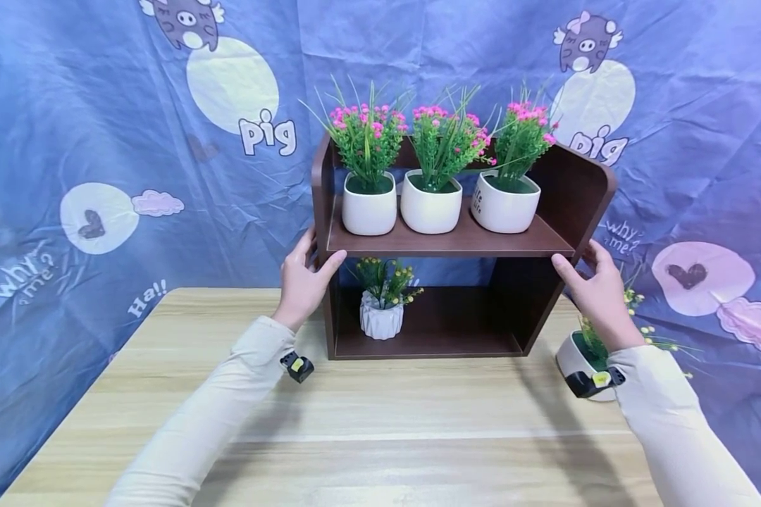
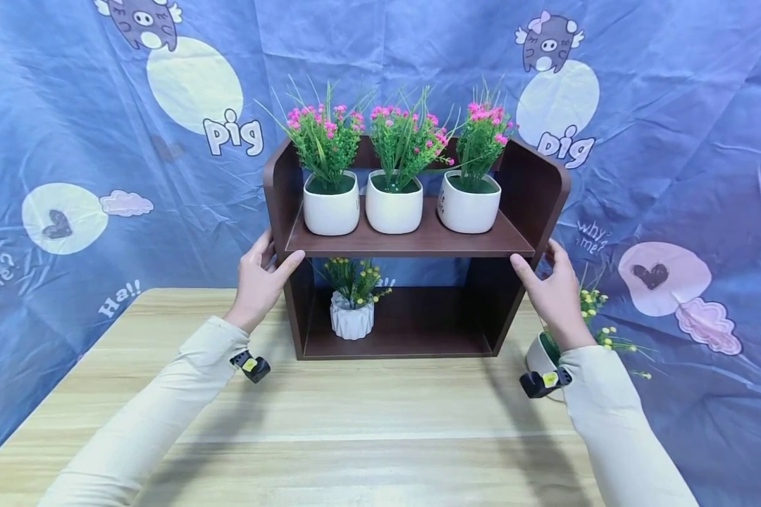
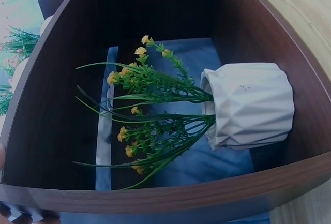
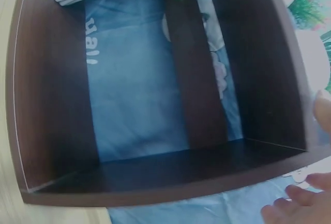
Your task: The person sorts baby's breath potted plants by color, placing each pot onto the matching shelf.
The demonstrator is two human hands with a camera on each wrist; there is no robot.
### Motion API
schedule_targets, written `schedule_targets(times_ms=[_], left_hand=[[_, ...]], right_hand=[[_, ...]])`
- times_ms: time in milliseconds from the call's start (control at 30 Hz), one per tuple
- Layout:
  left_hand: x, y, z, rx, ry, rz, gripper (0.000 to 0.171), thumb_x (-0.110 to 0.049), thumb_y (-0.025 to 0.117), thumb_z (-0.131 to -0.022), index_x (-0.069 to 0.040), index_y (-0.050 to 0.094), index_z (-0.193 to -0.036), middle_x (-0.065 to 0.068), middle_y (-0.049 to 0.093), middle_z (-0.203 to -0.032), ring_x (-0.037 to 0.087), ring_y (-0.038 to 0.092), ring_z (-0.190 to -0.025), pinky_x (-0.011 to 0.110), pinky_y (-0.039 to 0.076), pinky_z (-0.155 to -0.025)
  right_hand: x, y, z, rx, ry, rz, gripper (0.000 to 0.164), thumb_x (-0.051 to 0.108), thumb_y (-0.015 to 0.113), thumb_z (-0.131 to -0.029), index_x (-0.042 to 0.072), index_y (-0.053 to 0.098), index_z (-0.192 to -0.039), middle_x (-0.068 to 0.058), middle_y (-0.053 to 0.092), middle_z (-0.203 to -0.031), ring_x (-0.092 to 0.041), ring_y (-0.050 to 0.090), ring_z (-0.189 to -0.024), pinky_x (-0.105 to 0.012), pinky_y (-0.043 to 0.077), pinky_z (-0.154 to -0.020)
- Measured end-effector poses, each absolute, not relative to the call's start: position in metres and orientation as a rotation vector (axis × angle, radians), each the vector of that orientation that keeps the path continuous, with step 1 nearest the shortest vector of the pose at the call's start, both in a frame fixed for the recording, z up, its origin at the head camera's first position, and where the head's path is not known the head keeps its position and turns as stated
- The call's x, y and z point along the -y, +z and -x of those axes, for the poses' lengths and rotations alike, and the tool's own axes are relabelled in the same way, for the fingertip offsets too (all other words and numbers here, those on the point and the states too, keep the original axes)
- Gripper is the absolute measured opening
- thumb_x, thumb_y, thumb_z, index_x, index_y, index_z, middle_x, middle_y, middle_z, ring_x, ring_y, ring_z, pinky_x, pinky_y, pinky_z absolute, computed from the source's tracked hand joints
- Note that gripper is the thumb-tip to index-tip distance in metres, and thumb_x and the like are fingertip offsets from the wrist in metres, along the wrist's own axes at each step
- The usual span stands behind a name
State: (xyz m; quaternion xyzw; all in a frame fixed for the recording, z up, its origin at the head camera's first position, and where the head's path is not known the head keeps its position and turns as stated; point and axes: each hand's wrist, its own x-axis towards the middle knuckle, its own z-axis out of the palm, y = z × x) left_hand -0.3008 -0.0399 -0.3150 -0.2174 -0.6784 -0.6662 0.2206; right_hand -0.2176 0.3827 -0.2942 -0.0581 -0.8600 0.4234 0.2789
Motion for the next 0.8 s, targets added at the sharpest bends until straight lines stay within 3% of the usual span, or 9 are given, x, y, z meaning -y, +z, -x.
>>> schedule_targets(times_ms=[133, 167, 200, 367, 400, 467, 800], left_hand=[[0.040, -0.308, 0.293, 1.892, -1.861, 0.594, 0.069, -0.007, 0.070, -0.087, -0.004, 0.036, -0.147, 0.017, 0.046, -0.144, 0.026, 0.046, -0.130, 0.035, 0.040, -0.106], [0.040, -0.305, 0.290, 1.899, -1.861, 0.594, 0.069, -0.006, 0.069, -0.087, -0.002, 0.035, -0.147, 0.019, 0.045, -0.144, 0.027, 0.046, -0.131, 0.036, 0.039, -0.107], [0.040, -0.302, 0.286, 1.902, -1.858, 0.597, 0.069, -0.005, 0.069, -0.087, -0.001, 0.034, -0.147, 0.020, 0.045, -0.144, 0.028, 0.045, -0.131, 0.037, 0.039, -0.107], [0.039, -0.292, 0.272, 1.924, -1.836, 0.596, 0.067, -0.002, 0.067, -0.088, 0.003, 0.034, -0.146, 0.023, 0.043, -0.144, 0.032, 0.045, -0.131, 0.040, 0.039, -0.106], [0.039, -0.291, 0.272, 1.921, -1.839, 0.596, 0.067, -0.002, 0.067, -0.088, 0.003, 0.034, -0.146, 0.023, 0.043, -0.143, 0.033, 0.045, -0.131, 0.040, 0.039, -0.106], [0.039, -0.291, 0.271, 1.921, -1.841, 0.594, 0.067, -0.002, 0.067, -0.088, 0.004, 0.034, -0.146, 0.024, 0.044, -0.143, 0.033, 0.045, -0.130, 0.041, 0.039, -0.106], [0.040, -0.293, 0.272, 1.912, -1.823, 0.619, 0.066, -0.005, 0.068, -0.088, 0.001, 0.036, -0.145, 0.023, 0.045, -0.143, 0.032, 0.046, -0.130, 0.039, 0.040, -0.106]], right_hand=[[-0.391, -0.288, 0.200, 2.405, 1.104, 0.154, 0.079, 0.041, 0.053, -0.096, 0.003, 0.013, -0.153, -0.026, 0.023, -0.154, -0.047, 0.029, -0.135, -0.057, 0.027, -0.109], [-0.393, -0.286, 0.195, 2.427, 1.087, 0.162, 0.080, 0.041, 0.053, -0.096, 0.004, 0.012, -0.154, -0.025, 0.021, -0.155, -0.048, 0.030, -0.134, -0.050, 0.031, -0.110], [-0.396, -0.286, 0.190, 2.441, 1.083, 0.161, 0.081, 0.041, 0.053, -0.096, 0.005, 0.010, -0.154, -0.024, 0.018, -0.156, -0.050, 0.029, -0.134, -0.050, 0.030, -0.111], [-0.408, -0.284, 0.166, 2.488, 0.981, 0.153, 0.081, 0.038, 0.055, -0.096, 0.007, 0.010, -0.154, -0.027, 0.017, -0.155, -0.055, 0.031, -0.129, -0.058, 0.027, -0.108], [-0.410, -0.285, 0.162, 2.495, 0.951, 0.156, 0.081, 0.038, 0.055, -0.095, 0.006, 0.010, -0.154, -0.029, 0.017, -0.154, -0.056, 0.031, -0.127, -0.066, 0.024, -0.103], [-0.414, -0.286, 0.153, 2.513, 0.888, 0.176, 0.082, 0.037, 0.057, -0.095, 0.007, 0.010, -0.154, -0.031, 0.017, -0.153, -0.059, 0.031, -0.124, -0.070, 0.024, -0.099], [-0.435, -0.303, 0.119, 2.526, 0.643, 0.215, 0.085, 0.034, 0.064, -0.091, 0.003, 0.014, -0.153, -0.038, 0.017, -0.149, -0.061, 0.017, -0.132, -0.075, 0.015, -0.100]])
